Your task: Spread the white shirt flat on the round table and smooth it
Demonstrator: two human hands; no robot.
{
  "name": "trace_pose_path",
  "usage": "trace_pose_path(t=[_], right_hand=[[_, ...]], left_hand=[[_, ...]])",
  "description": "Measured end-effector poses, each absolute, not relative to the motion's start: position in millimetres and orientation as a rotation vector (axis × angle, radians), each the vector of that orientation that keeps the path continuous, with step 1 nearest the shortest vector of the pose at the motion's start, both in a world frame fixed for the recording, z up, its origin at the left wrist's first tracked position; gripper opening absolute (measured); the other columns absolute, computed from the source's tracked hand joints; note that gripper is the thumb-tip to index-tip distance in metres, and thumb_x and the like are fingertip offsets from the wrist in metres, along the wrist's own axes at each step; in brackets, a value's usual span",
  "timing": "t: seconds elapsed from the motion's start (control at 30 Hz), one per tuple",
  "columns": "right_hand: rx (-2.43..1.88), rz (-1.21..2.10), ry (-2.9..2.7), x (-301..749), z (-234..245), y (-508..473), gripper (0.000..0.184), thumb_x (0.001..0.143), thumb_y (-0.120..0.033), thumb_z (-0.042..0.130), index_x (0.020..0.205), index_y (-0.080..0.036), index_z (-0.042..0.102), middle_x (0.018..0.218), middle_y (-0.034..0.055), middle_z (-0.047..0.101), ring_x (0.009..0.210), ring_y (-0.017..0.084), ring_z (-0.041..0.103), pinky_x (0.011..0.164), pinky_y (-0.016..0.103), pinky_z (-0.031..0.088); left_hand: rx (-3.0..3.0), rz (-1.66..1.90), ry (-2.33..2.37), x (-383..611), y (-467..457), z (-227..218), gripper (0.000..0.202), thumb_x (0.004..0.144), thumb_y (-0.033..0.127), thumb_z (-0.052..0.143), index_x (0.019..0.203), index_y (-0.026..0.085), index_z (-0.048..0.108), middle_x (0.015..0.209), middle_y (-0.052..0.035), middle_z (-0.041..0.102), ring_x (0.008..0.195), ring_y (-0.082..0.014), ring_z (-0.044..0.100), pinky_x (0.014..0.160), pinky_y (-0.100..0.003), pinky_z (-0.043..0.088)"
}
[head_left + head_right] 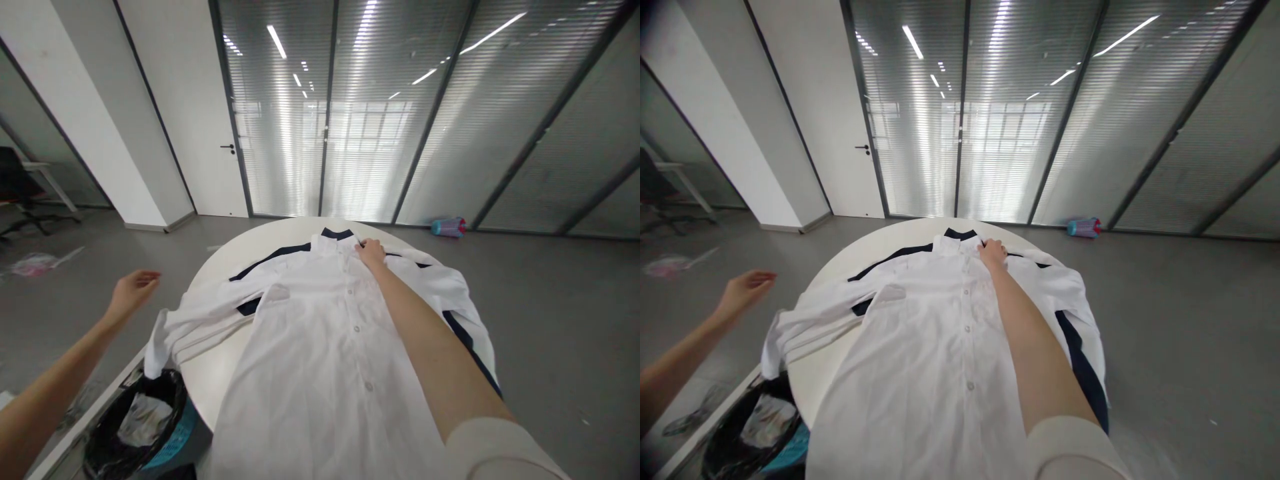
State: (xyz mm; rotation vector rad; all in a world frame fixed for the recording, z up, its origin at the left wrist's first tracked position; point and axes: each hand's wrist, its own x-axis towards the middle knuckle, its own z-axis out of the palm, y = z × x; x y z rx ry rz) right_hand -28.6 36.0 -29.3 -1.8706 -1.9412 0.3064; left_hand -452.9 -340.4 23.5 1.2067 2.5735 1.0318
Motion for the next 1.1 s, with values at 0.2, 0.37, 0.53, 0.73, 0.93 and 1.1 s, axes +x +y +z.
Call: trace_pose_path(t=[0.2, 0.37, 0.53, 0.73, 0.93, 1.1], right_hand=[[-1.831, 0.153, -1.979, -33, -35, 42, 0.022, 0.098, -0.032, 0.051, 0.11, -0.02, 0.065, 0.113, 0.0134, 0.066, 0.113, 0.029, 0.059, 0.099, 0.043, 0.041], [-1.796, 0.17, -1.99, -31, -38, 34, 0.026, 0.104, -0.033, 0.037, 0.12, -0.021, 0.054, 0.101, 0.0138, 0.071, 0.101, 0.029, 0.066, 0.092, 0.042, 0.043], [-1.796, 0.234, -1.87, -31, -37, 39, 0.029, 0.105, -0.034, 0.029, 0.124, -0.021, 0.048, 0.103, 0.0142, 0.07, 0.1, 0.03, 0.066, 0.086, 0.04, 0.046], [-1.851, 0.357, -1.904, -42, -27, 51, 0.029, 0.103, -0.03, 0.036, 0.127, -0.021, 0.049, 0.115, 0.0149, 0.068, 0.109, 0.03, 0.064, 0.09, 0.042, 0.048], [-1.537, 0.285, -2.337, 9, -24, -3, 0.063, 0.1, -0.056, 0.039, 0.153, -0.024, 0.032, 0.151, 0.0144, 0.047, 0.136, 0.033, 0.045, 0.11, 0.05, 0.036], [-1.765, 0.156, -2.597, 63, -46, -67, 0.081, 0.091, -0.081, 0.02, 0.159, -0.038, 0.025, 0.168, 0.0047, 0.015, 0.151, 0.043, 0.011, 0.118, 0.06, 0.013]], left_hand=[[1.617, 1.068, 2.016, -358, -170, 16, 0.017, 0.072, 0.031, 0.072, 0.082, 0.017, 0.071, 0.087, -0.0031, 0.075, 0.056, -0.0128, 0.066, 0.06, -0.023, 0.049], [1.578, 0.822, 1.88, -264, -66, -2, 0.019, 0.069, 0.032, 0.077, 0.069, 0.015, 0.067, 0.064, -0.0028, 0.068, 0.051, -0.0163, 0.064, 0.049, -0.023, 0.043], [1.614, 0.986, 2.042, -245, -32, -22, 0.009, 0.077, 0.024, 0.069, 0.079, 0.015, 0.066, 0.073, -0.0062, 0.069, 0.072, -0.0201, 0.066, 0.068, -0.028, 0.05], [1.778, 1.106, 2.092, -239, -26, -27, 0.033, 0.082, 0.014, 0.056, 0.114, 0.019, 0.063, 0.11, -0.0104, 0.064, 0.095, -0.0218, 0.065, 0.089, -0.035, 0.052], [2.322, 0.634, 1.949, -262, -98, -37, 0.053, 0.09, 0.048, 0.057, 0.137, 0.023, 0.058, 0.144, -0.0133, 0.052, 0.139, -0.0353, 0.042, 0.117, -0.052, 0.03], [2.14, 0.08, 2.228, -286, -153, -56, 0.081, 0.088, 0.076, 0.04, 0.158, 0.036, 0.029, 0.167, -0.0067, 0.019, 0.148, -0.0527, 0.011, 0.107, -0.078, 0.015]])
